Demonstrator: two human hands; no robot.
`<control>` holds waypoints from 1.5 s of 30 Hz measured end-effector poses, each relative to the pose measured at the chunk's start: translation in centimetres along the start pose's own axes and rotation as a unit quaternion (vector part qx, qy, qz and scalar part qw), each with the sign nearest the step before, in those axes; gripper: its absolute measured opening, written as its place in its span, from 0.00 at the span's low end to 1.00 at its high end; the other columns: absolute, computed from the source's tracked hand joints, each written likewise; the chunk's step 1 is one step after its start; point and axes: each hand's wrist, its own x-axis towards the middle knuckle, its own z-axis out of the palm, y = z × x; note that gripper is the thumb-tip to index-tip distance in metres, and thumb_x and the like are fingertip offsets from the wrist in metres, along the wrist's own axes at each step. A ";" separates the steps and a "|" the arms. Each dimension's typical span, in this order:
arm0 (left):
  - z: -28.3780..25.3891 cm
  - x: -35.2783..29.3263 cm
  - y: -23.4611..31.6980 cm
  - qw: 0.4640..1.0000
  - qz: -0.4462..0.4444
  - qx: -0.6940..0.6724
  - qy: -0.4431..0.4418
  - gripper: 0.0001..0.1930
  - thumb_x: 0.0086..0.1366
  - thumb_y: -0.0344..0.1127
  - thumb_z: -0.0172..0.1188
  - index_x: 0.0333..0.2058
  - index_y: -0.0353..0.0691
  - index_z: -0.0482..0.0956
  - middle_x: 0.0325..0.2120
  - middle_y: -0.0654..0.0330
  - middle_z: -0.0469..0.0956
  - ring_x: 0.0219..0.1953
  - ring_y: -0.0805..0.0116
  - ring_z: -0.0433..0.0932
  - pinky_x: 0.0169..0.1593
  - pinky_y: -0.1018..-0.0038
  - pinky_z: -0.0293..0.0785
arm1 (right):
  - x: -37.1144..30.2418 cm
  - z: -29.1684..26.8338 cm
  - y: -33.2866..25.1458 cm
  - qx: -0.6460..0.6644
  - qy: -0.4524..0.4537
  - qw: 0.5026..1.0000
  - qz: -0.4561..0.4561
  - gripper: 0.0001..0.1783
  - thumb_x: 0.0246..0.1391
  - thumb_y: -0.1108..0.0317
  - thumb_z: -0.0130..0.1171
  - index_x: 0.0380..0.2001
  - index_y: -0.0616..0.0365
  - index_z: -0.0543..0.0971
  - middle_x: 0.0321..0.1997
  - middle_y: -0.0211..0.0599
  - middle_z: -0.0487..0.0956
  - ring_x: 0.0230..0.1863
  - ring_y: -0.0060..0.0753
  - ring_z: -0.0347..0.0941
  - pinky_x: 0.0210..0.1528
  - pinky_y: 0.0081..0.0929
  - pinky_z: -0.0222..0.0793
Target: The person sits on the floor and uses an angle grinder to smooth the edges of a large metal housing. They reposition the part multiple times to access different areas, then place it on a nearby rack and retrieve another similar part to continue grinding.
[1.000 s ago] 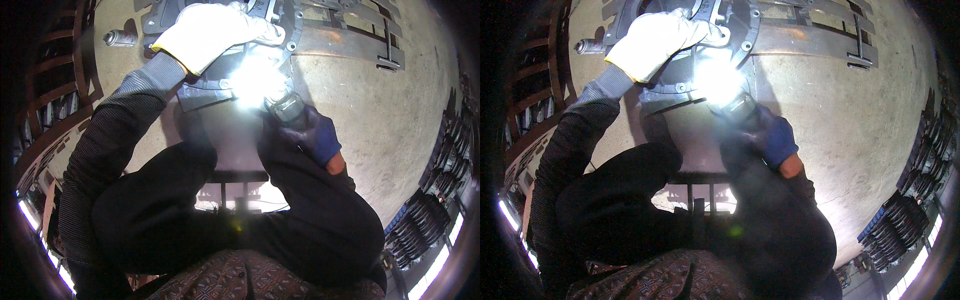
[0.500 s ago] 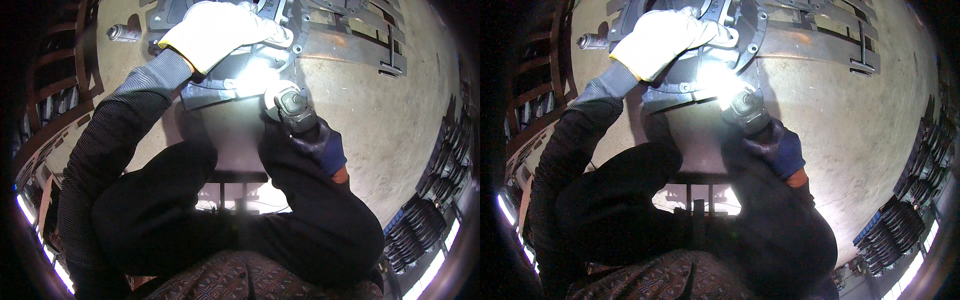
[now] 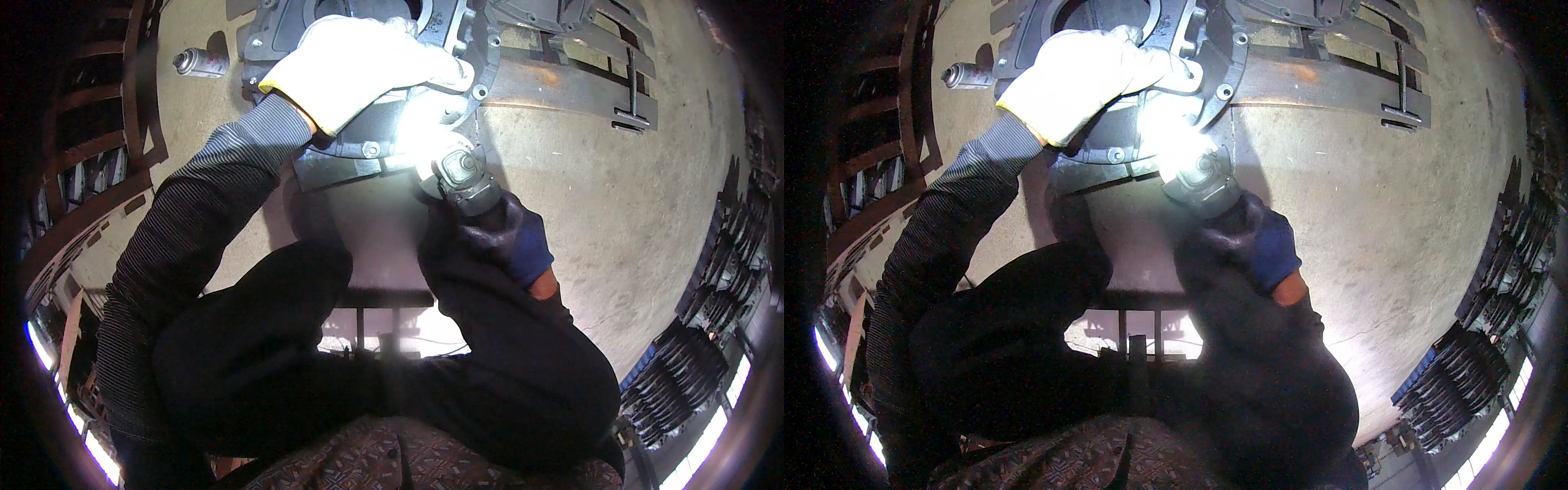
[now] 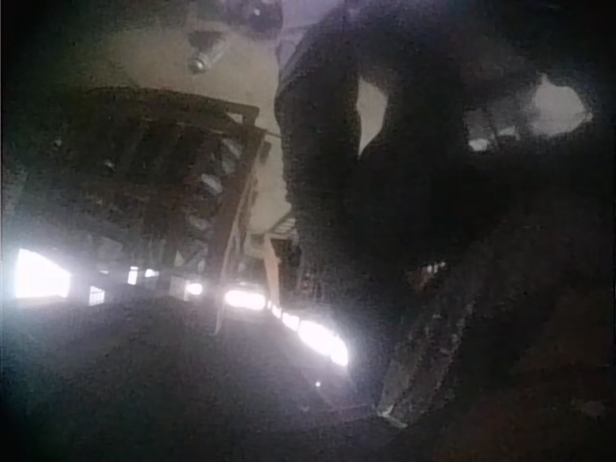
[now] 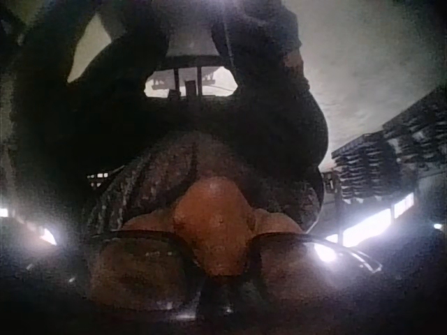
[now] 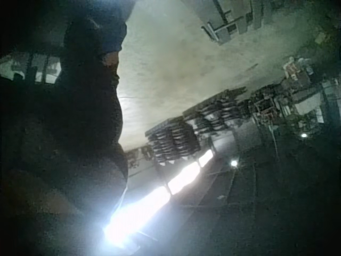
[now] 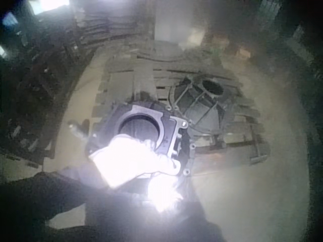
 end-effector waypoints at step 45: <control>0.9 -0.2 -0.6 0.997 0.008 -0.026 0.070 0.17 0.76 0.49 0.57 0.61 0.65 0.83 0.44 0.55 0.86 0.41 0.59 0.87 0.45 0.67 0.82 | 0.8 -0.3 -1.2 -0.031 -0.001 1.000 -0.001 0.48 0.49 0.35 0.77 0.67 0.52 0.77 0.54 0.51 0.88 0.56 0.55 0.85 0.58 0.44 0.82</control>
